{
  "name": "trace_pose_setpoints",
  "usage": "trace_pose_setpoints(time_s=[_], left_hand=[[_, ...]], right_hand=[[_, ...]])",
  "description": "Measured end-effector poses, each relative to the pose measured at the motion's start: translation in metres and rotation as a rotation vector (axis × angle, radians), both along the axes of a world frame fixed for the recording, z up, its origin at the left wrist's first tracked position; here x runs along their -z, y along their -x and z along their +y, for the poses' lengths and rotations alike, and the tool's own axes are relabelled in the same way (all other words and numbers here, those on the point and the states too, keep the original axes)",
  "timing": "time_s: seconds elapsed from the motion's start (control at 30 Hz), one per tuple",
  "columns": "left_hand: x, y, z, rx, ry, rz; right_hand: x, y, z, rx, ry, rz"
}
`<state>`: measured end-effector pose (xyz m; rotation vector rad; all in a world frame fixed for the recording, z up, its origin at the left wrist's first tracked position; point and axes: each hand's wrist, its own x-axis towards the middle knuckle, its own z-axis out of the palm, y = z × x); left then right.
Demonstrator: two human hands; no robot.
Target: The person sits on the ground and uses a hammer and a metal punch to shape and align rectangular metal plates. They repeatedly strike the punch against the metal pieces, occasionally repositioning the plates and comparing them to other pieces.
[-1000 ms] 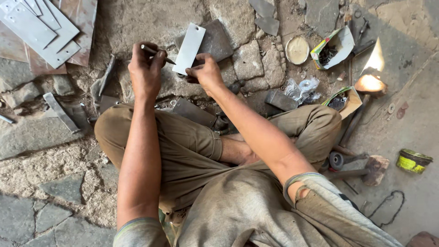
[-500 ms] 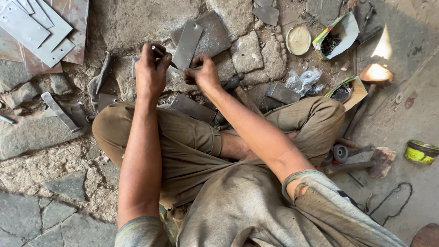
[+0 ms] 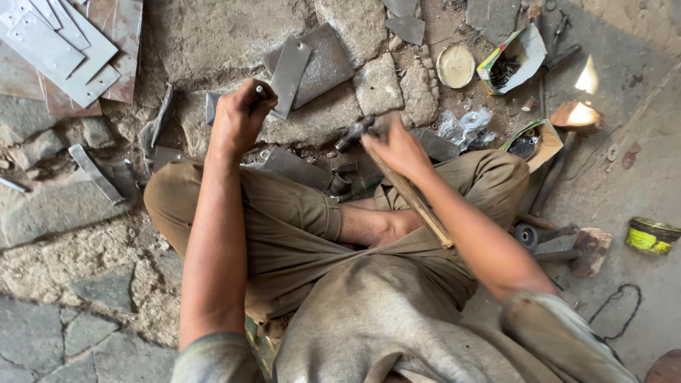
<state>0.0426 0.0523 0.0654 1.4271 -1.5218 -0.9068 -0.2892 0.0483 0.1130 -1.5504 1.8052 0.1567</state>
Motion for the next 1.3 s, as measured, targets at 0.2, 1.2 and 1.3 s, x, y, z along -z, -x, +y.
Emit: trace_pose_setpoints(time_s=[0.2,1.2,1.3], left_hand=[[0.001,0.015,-0.005,-0.046,0.098,-0.245],[0.009,0.007,-0.001,0.138,0.047,-0.198],[0.005,0.009,0.004,0.133,0.023,-0.206]], right_hand=[[0.010,0.048,0.060,0.614,-0.736,-0.777],[-0.100,-0.022,0.037,-0.304,0.280,-0.594],[-0.077,-0.010,0.033,-0.271,-0.014,-0.264]])
